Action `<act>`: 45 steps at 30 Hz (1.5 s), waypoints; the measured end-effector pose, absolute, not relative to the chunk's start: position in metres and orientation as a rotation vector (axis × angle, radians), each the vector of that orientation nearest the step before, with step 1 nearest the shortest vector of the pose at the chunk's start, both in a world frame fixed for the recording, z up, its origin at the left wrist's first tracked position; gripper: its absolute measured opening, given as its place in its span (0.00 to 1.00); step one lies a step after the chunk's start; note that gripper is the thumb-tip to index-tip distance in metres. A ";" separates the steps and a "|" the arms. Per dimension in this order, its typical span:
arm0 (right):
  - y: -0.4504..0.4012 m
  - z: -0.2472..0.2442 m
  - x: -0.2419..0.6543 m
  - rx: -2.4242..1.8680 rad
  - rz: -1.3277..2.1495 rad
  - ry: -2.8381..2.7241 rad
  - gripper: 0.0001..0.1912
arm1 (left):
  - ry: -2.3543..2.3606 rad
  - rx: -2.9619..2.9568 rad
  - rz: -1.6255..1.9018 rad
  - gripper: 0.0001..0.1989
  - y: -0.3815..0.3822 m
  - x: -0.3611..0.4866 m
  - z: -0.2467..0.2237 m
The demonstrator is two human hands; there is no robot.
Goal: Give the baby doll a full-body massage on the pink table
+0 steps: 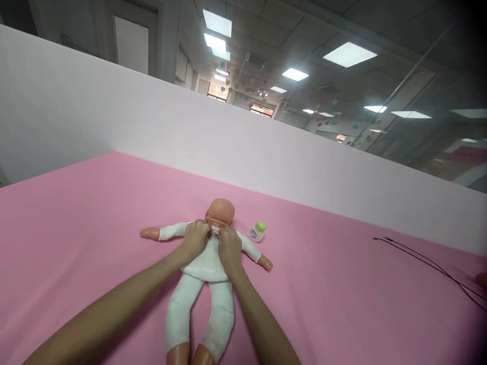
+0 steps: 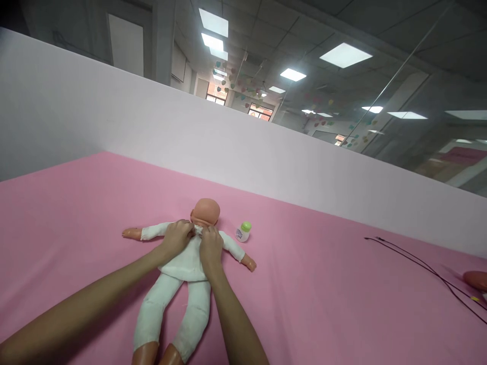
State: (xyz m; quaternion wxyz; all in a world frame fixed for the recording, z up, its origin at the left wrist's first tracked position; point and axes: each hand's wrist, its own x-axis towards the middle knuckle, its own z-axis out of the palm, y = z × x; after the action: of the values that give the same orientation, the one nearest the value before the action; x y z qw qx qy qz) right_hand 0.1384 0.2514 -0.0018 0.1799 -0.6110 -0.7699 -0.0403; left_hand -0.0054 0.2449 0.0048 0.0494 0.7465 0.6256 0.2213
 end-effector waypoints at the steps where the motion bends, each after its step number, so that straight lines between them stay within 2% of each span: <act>1: 0.252 -0.003 0.138 -1.749 -0.135 -2.186 0.13 | 1.907 2.276 0.654 0.12 0.246 -0.005 0.004; 6: 0.249 0.007 0.139 -1.825 -0.124 -2.251 0.14 | 1.889 2.318 0.517 0.13 0.244 -0.003 0.015; 11: 0.221 0.023 0.144 -1.646 -0.031 -2.337 0.09 | 1.773 2.473 0.566 0.14 0.216 -0.006 0.029; 14: 0.209 0.020 0.142 -1.597 -0.029 -2.391 0.13 | 1.750 2.508 0.529 0.15 0.205 -0.005 0.027; 18: 0.217 0.014 0.131 -1.742 -0.058 -2.418 0.16 | 1.789 2.372 0.467 0.14 0.216 0.002 0.021; 24: 0.227 0.017 0.129 -1.857 -0.046 -2.396 0.17 | 1.798 2.349 0.454 0.13 0.229 0.007 0.023; 31: 0.179 0.025 0.146 -1.620 -0.068 -2.510 0.15 | 1.686 2.452 0.471 0.16 0.184 -0.005 0.022; 36: 0.188 0.024 0.126 -1.802 -0.046 -2.539 0.17 | 1.773 2.418 0.314 0.16 0.193 0.002 0.021; 40: 0.200 0.017 0.116 -1.862 -0.028 -2.479 0.18 | 1.828 2.358 0.315 0.14 0.206 0.009 0.020; 45: 0.182 0.024 0.128 -1.824 -0.050 -2.454 0.19 | 1.826 2.397 0.339 0.16 0.185 0.009 0.025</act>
State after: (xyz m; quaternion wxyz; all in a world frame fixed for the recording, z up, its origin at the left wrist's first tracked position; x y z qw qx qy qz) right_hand 0.1284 0.1821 0.0235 0.0415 -0.5960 -0.8017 -0.0163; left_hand 0.0091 0.1855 0.0248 0.0545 0.7893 0.6013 0.1118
